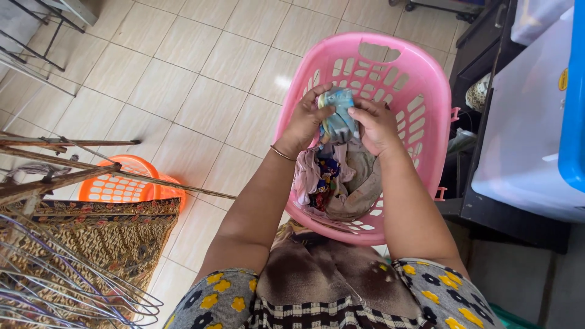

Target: The person takes small clothing items from a pink laundry basket and hangs them on a red rotary drying rack. They handle several pieces one by one, spreading them on the rack arms to dry.

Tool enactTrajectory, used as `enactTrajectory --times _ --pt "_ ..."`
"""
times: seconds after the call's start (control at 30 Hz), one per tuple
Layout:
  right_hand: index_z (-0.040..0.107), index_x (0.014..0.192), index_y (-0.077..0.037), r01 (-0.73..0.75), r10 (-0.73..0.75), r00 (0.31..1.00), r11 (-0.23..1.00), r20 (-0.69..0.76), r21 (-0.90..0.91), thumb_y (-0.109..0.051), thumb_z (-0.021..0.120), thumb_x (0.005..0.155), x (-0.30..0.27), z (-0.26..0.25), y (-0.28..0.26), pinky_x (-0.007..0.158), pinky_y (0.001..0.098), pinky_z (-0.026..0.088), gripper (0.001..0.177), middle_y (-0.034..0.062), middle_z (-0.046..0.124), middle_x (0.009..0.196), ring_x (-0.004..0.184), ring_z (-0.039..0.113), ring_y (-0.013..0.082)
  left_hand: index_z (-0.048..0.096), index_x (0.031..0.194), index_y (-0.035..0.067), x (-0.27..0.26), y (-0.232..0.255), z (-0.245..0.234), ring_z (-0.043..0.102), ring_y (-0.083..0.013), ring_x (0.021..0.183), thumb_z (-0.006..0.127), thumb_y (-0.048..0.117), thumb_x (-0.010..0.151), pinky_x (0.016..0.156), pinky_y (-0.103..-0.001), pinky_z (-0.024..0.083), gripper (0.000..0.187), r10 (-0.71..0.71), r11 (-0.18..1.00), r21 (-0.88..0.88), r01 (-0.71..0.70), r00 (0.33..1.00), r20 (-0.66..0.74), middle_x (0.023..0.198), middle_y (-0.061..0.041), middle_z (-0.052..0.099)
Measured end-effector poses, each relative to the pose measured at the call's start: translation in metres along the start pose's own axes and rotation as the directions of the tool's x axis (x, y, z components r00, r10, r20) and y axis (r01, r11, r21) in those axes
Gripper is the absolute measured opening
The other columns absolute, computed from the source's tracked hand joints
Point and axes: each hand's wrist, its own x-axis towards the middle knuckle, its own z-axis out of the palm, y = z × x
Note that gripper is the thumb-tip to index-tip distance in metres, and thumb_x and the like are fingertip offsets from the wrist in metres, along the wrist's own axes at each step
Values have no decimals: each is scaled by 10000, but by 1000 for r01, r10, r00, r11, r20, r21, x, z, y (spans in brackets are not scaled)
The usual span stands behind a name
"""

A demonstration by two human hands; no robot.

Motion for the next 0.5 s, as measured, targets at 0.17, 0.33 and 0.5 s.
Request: enactTrajectory --times 0.17,0.33,0.5 --pt "745 981 -92 -14 13 1000 1000 22 17 -116 783 900 5 -5 10 686 269 555 93 13 697 834 782 649 133 595 1387 53 -10 2 4 733 -191 963 758 -95 820 840 -317 629 608 33 998 50 -34 999 23 1129 -135 744" --pt "711 897 -49 16 -17 1000 999 16 45 -76 823 875 -4 7 -2 733 306 551 118 57 683 794 776 651 155 623 1364 62 -29 24 12 733 -171 952 785 -64 821 842 -306 629 581 43 986 161 -43 999 2 1110 -132 752" --pt "666 771 -105 3 4 992 998 122 -60 -192 834 895 -18 20 -16 543 200 474 226 -27 592 638 591 576 77 574 1415 57 -58 41 35 645 -108 1046 725 -39 911 954 -294 564 535 178 944 257 -207 975 132 1160 -105 725"
